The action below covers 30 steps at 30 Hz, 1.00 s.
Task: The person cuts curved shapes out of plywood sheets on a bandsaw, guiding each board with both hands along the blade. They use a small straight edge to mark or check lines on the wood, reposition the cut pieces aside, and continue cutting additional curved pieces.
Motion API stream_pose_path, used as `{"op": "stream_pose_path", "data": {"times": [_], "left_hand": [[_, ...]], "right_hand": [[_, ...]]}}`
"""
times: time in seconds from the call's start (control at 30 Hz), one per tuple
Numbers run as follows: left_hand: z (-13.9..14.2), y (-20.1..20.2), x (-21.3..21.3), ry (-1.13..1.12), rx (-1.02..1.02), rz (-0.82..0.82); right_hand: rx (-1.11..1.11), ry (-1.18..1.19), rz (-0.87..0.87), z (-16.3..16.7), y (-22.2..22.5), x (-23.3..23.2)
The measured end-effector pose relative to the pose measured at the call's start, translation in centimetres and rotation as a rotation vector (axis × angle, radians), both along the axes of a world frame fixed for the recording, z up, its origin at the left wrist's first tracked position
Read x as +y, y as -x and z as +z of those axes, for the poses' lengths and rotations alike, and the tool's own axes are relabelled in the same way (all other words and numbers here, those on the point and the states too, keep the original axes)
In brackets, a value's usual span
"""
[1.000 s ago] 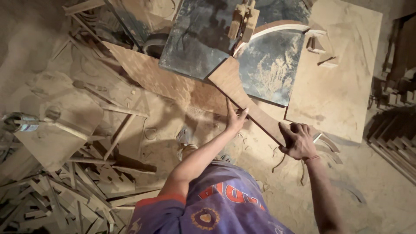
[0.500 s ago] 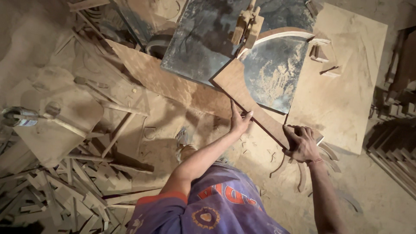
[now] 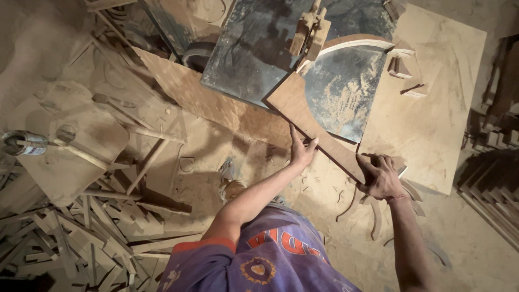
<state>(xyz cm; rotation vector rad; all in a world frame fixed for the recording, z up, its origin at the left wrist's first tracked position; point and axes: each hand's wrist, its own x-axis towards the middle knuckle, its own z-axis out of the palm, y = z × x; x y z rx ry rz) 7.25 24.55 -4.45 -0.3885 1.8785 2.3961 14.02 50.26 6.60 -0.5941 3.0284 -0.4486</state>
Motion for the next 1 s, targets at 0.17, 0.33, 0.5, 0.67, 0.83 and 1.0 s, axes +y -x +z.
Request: {"op": "stream_pose_path", "data": {"times": [0.17, 0.33, 0.5, 0.67, 0.83, 1.0], "left_hand": [[-0.21, 0.12, 0.12, 0.005, -0.028, 0.002], [-0.10, 0.25, 0.11, -0.033, -0.018, 0.002], [-0.14, 0.34, -0.06, 0.013, -0.016, -0.005], [-0.21, 0.48, -0.23, 0.101, 0.087, 0.031], [-0.11, 0.46, -0.36, 0.159, -0.038, -0.009], [0.40, 0.74, -0.31, 0.168, -0.016, 0.000]], "right_hand": [[-0.010, -0.008, -0.019, -0.31, 0.14, 0.01], [-0.029, 0.016, -0.006, -0.34, 0.42, 0.16], [-0.029, -0.007, -0.027, -0.36, 0.34, 0.00], [-0.057, -0.008, -0.038, -0.61, 0.43, 0.03], [-0.040, -0.007, -0.033, -0.91, 0.48, 0.20], [-0.033, 0.009, -0.027, -0.87, 0.66, 0.19]]}}
